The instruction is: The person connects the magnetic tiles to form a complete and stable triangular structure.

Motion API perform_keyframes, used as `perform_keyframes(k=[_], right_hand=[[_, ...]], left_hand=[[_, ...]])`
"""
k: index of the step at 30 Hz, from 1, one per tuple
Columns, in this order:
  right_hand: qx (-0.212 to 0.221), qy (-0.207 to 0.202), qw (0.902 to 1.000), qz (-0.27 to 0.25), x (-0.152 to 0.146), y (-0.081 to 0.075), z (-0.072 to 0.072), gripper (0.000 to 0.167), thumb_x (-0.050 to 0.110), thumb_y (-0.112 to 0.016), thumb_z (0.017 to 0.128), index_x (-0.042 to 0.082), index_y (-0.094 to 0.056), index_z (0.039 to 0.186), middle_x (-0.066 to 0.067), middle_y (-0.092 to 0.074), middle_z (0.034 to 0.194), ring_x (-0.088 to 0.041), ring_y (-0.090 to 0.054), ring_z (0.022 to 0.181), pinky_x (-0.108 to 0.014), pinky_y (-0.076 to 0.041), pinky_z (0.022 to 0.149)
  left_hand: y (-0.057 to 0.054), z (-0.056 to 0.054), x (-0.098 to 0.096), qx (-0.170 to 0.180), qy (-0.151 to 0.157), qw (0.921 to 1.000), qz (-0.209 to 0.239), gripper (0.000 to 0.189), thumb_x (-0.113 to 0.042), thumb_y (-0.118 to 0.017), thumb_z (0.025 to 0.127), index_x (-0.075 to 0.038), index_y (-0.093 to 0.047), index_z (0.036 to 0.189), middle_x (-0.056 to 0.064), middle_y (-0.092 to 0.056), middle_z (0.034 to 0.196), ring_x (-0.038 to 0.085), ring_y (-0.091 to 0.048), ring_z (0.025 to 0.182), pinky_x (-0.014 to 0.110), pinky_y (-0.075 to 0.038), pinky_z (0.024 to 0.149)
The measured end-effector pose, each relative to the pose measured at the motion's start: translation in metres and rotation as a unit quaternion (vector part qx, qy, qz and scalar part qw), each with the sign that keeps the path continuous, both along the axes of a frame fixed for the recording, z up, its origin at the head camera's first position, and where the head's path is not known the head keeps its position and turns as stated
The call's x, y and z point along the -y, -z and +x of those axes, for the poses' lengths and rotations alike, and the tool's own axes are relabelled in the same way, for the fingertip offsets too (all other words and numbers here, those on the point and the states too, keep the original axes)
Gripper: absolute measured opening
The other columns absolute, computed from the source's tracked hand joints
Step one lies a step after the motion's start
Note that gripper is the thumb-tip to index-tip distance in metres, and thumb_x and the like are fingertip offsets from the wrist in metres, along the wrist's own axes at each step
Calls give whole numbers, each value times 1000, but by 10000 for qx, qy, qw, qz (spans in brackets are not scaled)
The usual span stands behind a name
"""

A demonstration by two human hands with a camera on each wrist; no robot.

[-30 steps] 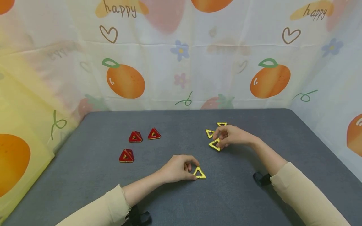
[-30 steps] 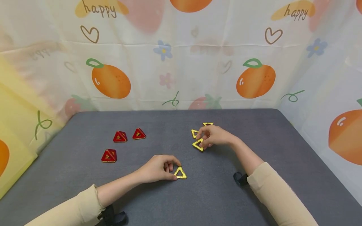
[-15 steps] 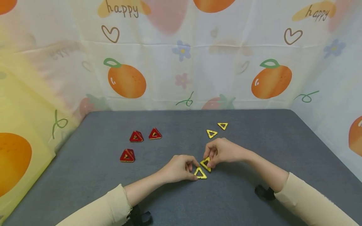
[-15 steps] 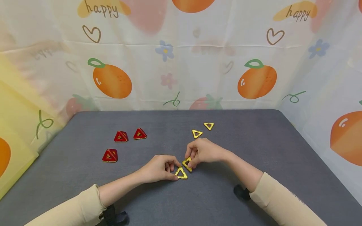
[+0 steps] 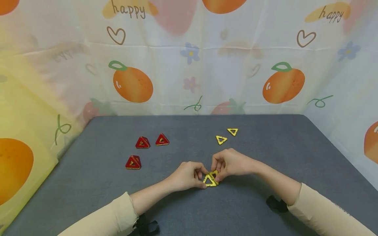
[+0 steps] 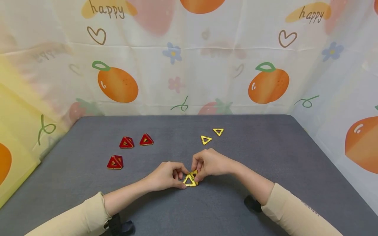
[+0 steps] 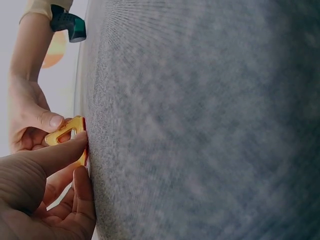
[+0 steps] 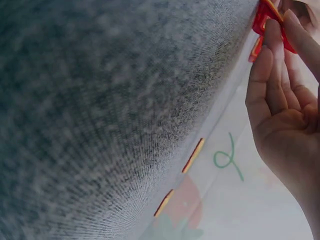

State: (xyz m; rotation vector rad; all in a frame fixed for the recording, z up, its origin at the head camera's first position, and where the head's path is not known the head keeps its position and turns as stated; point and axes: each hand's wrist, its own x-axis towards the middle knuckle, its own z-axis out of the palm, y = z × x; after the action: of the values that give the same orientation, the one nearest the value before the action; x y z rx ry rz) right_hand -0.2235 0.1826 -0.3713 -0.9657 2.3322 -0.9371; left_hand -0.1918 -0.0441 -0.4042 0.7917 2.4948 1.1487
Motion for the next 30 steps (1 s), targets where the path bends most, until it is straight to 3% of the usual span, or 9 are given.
perform_keyframes(k=[9, 18, 30], right_hand=[[590, -141, 9981, -57, -1, 9, -1, 38, 15, -86, 74, 13, -68, 107, -2, -72, 89, -11, -69, 76, -25, -57, 67], [495, -291, 9983, 96, -2, 13, -2, 44, 19, -86, 75, 17, -69, 115, 0, -70, 87, -7, -64, 71, -22, -53, 62], [469, -289, 9984, 108, -3, 15, -2, 42, 21, -86, 75, 18, -68, 113, 1, -69, 89, -7, -61, 69, -22, -51, 59]], left_hand=[[-1, 0, 0, 182, 16, 9998, 96, 30, -7, -85, 75, -4, -71, 101, 3, -67, 82, 6, -57, 67, 16, -47, 58], [0, -1, 1, 279, 25, 9994, 179, 28, -7, -85, 74, -4, -70, 97, 3, -68, 83, 6, -58, 68, 15, -47, 58], [0, -1, 2, 259, 47, 9995, 156, 29, -8, -85, 75, -4, -70, 99, 3, -68, 83, 5, -59, 67, 15, -48, 58]])
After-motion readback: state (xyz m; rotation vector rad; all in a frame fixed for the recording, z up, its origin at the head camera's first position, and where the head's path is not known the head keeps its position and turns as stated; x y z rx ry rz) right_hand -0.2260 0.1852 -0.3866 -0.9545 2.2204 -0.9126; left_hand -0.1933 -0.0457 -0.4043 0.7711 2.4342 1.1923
